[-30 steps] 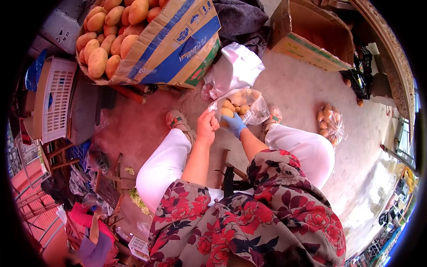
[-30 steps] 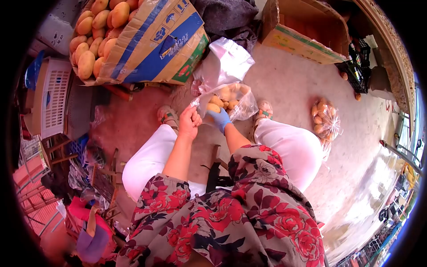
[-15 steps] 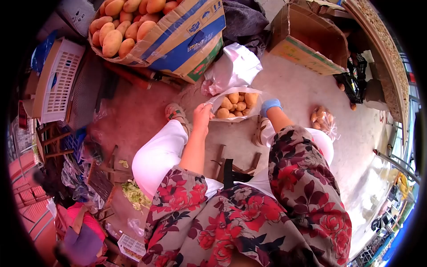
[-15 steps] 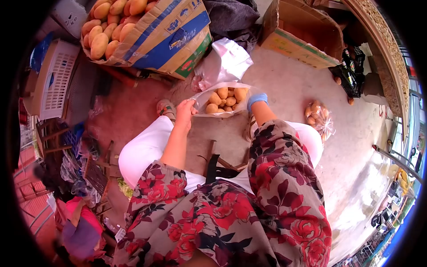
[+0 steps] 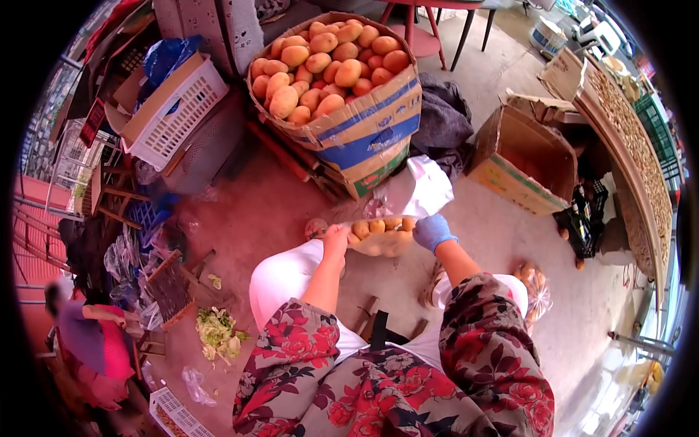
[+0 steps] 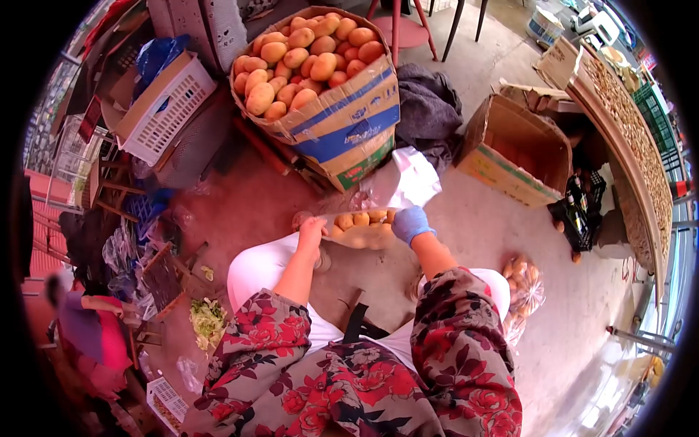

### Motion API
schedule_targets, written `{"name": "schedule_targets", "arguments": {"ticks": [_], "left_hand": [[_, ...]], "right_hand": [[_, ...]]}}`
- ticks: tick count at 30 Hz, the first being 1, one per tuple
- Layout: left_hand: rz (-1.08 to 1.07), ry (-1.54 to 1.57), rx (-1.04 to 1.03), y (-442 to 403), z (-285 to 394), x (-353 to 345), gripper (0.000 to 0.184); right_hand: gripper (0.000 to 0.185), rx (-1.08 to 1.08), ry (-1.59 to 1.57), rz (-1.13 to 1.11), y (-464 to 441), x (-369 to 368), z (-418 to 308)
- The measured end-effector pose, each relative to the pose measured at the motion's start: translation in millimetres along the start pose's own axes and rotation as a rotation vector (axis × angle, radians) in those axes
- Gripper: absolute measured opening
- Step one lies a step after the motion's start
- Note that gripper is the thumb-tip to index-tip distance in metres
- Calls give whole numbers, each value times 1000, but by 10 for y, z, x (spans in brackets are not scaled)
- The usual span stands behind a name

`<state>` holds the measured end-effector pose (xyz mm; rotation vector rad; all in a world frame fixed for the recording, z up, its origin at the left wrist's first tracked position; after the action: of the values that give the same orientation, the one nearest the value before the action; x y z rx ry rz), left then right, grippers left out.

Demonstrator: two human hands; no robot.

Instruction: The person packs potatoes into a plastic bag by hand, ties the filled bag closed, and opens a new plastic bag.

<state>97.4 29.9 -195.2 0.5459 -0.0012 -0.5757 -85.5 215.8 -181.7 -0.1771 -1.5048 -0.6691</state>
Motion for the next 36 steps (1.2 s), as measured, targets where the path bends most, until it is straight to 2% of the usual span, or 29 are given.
{"name": "schedule_targets", "arguments": {"ticks": [4, 6, 8, 10, 12, 14, 16, 18, 20, 21, 22, 24, 27, 30, 31, 34, 35, 36], "left_hand": [[32, 12, 128, -61, -228, 69, 13], [40, 86, 86, -138, -225, 79, 13], [56, 156, 53, -242, -175, 87, 13], [43, 202, 57, -354, -190, 87, 13], [31, 245, 71, -453, -251, 87, 12], [51, 275, 92, -504, -269, 42, 12], [68, 282, 135, -455, -178, 13, 13], [55, 286, 131, -480, -233, 27, 14], [60, 282, 150, -514, -173, 33, 14], [40, 294, 132, -507, -142, 24, 15], [58, 289, 126, -499, -126, 8, 15], [96, 273, 116, -486, -113, -28, 16], [83, 263, 118, -489, -128, -30, 15], [125, 316, 106, -508, -186, -53, 19], [126, 315, 108, -510, -218, -42, 19], [113, 301, 125, -518, -243, -38, 17], [99, 287, 141, -507, -233, -29, 15], [87, 275, 157, -499, -226, -19, 13]], "right_hand": [[30, 60, 32, 8, -326, -170, -198], [28, 87, -16, 46, -503, 49, -254], [25, 88, -149, 158, -553, 934, -280], [18, 104, -631, 488, -604, 1820, -300], [16, 189, -940, 785, -638, 2704, -334], [17, 267, -888, 824, -884, 3287, -295], [24, 307, -398, 908, -1410, 3509, -241], [28, 177, 6, 659, -2087, 3363, -248], [28, 215, 473, 430, -2498, 3109, -303], [26, 212, 470, 400, -2551, 3140, -323], [44, 207, 366, 291, -2617, 3177, -303], [37, 301, 265, 323, -2538, 3234, -270], [21, 216, -558, 252, -2396, 3362, -168], [28, 300, -631, 109, -2349, 3404, -135], [43, 205, -539, 9, -2321, 3400, -183], [62, 36, -139, -156, -2088, 3689, -439], [71, 104, -83, -110, -2183, 3593, -460], [72, 126, 0, -166, -2156, 3597, -565]]}}
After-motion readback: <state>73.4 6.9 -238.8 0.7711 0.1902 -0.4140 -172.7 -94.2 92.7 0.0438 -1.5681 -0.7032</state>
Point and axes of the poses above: each hand's wrist, its own y-axis away from the middle knuckle, its own x-axis out of the back of the hand, z = x × y, the point moved 3 cm from there along -y, towards the middle knuckle, and after that the axes turned 8 degrees about y, right-handed, at the moved point
